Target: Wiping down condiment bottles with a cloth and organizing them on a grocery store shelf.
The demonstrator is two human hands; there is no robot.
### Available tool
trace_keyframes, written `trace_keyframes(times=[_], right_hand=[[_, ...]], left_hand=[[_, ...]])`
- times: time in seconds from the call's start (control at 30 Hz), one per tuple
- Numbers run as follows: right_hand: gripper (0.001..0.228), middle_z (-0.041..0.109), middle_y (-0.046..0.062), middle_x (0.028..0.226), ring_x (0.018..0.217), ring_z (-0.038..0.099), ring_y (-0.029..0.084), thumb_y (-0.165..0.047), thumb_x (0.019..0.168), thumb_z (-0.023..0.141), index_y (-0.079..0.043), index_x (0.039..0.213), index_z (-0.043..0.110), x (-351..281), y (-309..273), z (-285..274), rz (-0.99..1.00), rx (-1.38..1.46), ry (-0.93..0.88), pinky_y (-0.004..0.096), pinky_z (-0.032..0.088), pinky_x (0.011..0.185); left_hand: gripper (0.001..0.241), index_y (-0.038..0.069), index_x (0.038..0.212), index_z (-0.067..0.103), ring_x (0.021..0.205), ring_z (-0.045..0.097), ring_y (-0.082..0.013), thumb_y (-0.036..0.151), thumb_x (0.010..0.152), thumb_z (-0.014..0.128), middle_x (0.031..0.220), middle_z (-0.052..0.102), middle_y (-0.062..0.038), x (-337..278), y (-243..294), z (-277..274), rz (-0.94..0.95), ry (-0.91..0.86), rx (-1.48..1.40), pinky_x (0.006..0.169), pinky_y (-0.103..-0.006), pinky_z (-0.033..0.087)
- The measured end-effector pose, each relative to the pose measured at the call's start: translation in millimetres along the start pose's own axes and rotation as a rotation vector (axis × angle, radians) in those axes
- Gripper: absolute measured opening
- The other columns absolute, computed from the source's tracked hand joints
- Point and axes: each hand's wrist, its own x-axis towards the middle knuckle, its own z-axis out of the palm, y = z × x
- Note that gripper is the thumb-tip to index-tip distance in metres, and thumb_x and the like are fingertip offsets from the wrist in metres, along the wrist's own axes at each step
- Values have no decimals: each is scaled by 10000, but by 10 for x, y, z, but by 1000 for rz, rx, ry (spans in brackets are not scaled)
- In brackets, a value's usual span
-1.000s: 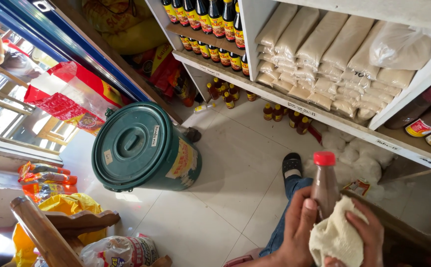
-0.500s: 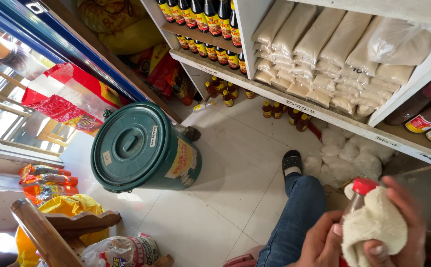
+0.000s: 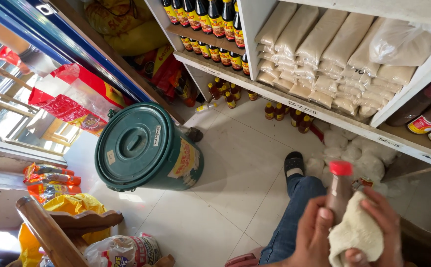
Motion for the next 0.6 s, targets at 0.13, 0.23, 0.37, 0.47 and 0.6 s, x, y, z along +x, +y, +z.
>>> trace_keyframes(times=[0.13,0.23,0.37,0.47,0.6], right_hand=[[842,332,334,1605,1418,436,427,-431,819,492,87,1464,336,460,-581,-191,215,114,42,530,366,1229],[765,411,352,1575,1326,555,416,-374,821,542,13,1451,346,412,-599,-172,183,187,50,502,467,1159],[856,406,341,1553,1376,516,449,-541,779,578,15,1403,394,-62,-454,-10,132,20,68,536,451,1183],[876,373,334,1553,1370,496,466,-393,708,710,-9,1423,380,-265,-618,67,175,-8,53,552,445,1173],[610,546,271,1428,1215,646,407,-175,722,709,-42,1291,533,-517,-630,-24,336,71,66,458,573,995]], left_hand=[[345,-17,1341,472,1011,513,-140,249,1147,368,1149,544,-102,-99,-243,78,40,-41,98,922,-304,449],[380,-20,1362,439,1104,515,-123,286,1152,356,1229,534,-103,-31,-125,86,-43,-106,-4,989,-290,456],[395,33,1241,544,929,478,-116,362,1113,368,1049,538,-43,185,-44,11,-69,71,-50,859,-292,432],[403,22,1092,601,852,506,-141,374,1072,407,979,596,-79,371,-73,-94,-100,187,-177,813,-314,453],[530,-9,1224,640,670,635,-200,459,1038,477,918,688,-150,480,17,-126,-480,363,-624,584,-334,525]])
